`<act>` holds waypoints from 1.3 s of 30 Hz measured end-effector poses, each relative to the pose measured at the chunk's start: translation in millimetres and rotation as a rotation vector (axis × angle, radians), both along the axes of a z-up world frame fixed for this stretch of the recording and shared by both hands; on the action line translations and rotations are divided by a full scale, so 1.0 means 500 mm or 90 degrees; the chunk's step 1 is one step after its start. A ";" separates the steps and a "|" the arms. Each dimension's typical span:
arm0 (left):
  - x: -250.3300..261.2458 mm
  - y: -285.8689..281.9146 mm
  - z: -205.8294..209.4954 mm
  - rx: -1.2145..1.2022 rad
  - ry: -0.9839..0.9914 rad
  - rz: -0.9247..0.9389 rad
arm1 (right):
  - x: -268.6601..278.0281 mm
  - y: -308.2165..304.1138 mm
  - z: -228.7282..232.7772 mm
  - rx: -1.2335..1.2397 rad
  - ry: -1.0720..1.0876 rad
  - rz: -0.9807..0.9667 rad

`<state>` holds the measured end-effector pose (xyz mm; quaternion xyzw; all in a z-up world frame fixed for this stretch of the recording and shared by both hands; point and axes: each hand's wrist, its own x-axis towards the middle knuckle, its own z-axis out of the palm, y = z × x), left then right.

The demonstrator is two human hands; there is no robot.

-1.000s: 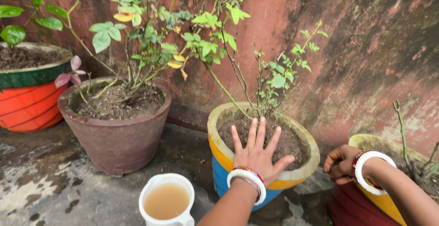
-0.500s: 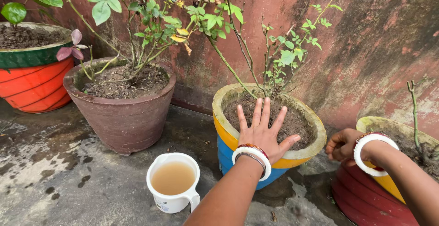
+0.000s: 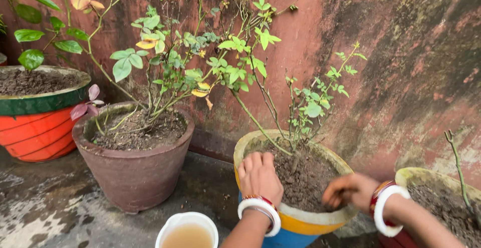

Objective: The person loosens and pats down the soil in plant pots by hand, pours liquid from a mug into a potted plant, and presses the soil around the plants.

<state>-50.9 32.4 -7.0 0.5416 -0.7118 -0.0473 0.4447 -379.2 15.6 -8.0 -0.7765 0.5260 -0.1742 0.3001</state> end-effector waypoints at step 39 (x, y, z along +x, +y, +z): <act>0.003 0.004 0.024 0.096 -0.023 0.002 | 0.193 -0.040 -0.008 -0.126 0.194 -0.255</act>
